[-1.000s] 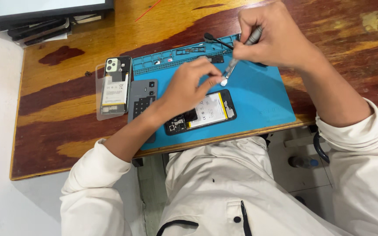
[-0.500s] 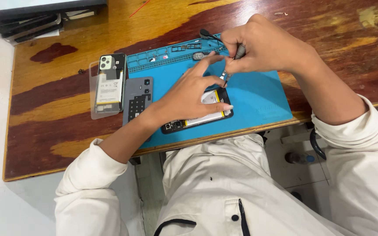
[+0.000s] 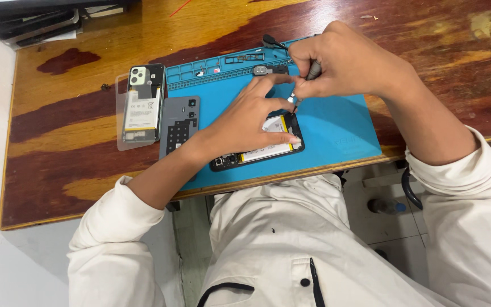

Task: The person disassembles a smartphone on a blue mat, removes the battery and internal components, and uses a screwdriver and tweezers to manipulate small parts. The person then reassembles the phone and secures the back cover.

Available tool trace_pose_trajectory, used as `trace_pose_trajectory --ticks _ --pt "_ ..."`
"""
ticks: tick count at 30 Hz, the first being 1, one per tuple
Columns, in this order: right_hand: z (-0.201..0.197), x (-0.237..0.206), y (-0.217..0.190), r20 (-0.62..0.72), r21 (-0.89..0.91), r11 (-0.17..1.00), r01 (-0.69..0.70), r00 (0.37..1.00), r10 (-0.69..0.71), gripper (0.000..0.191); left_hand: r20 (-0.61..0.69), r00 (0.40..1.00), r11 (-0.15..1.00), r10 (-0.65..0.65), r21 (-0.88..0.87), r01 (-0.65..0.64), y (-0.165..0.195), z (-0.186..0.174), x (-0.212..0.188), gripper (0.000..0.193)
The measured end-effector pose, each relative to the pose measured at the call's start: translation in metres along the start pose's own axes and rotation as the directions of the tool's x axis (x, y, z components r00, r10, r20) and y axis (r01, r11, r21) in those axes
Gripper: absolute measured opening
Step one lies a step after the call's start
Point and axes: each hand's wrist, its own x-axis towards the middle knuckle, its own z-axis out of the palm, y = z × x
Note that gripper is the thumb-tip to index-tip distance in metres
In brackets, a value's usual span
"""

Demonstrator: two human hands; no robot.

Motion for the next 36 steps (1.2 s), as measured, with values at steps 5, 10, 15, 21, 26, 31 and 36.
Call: trace_pose_trajectory --ticks 5,10,15,21,26,31,36 --pt "0.001 -0.001 -0.002 0.0 -0.019 1.0 -0.003 1.0 0.003 0.027 -0.005 1.0 1.0 0.014 0.002 -0.014 0.0 0.001 0.0 0.05" --pt "0.002 0.001 -0.004 -0.01 -0.03 1.0 -0.002 1.0 0.001 0.026 0.0 1.0 1.0 0.002 -0.001 -0.002 -0.001 0.001 0.0 0.051" --pt "0.007 -0.002 -0.01 -0.089 -0.125 0.985 0.119 0.987 -0.13 0.024 0.025 0.999 1.0 -0.03 -0.007 0.03 -0.003 0.002 0.001 0.053" --pt "0.007 0.005 -0.022 -0.092 -0.171 0.942 0.29 0.947 -0.308 0.02 0.004 1.0 0.999 0.008 0.045 -0.008 -0.007 0.004 0.002 0.056" --pt "0.015 0.01 -0.035 -0.096 -0.089 0.948 0.305 0.945 -0.313 0.02 -0.253 0.967 0.975 0.044 -0.199 -0.096 -0.009 0.009 0.008 0.049" --pt "0.015 0.012 -0.036 -0.083 -0.06 0.948 0.311 0.945 -0.315 0.024 -0.348 0.936 0.965 0.056 -0.222 -0.141 -0.012 0.014 0.015 0.032" --pt "0.012 0.01 -0.032 -0.082 -0.024 0.945 0.326 0.942 -0.327 0.024 -0.334 0.94 0.993 0.076 -0.062 -0.102 -0.033 -0.005 0.018 0.023"
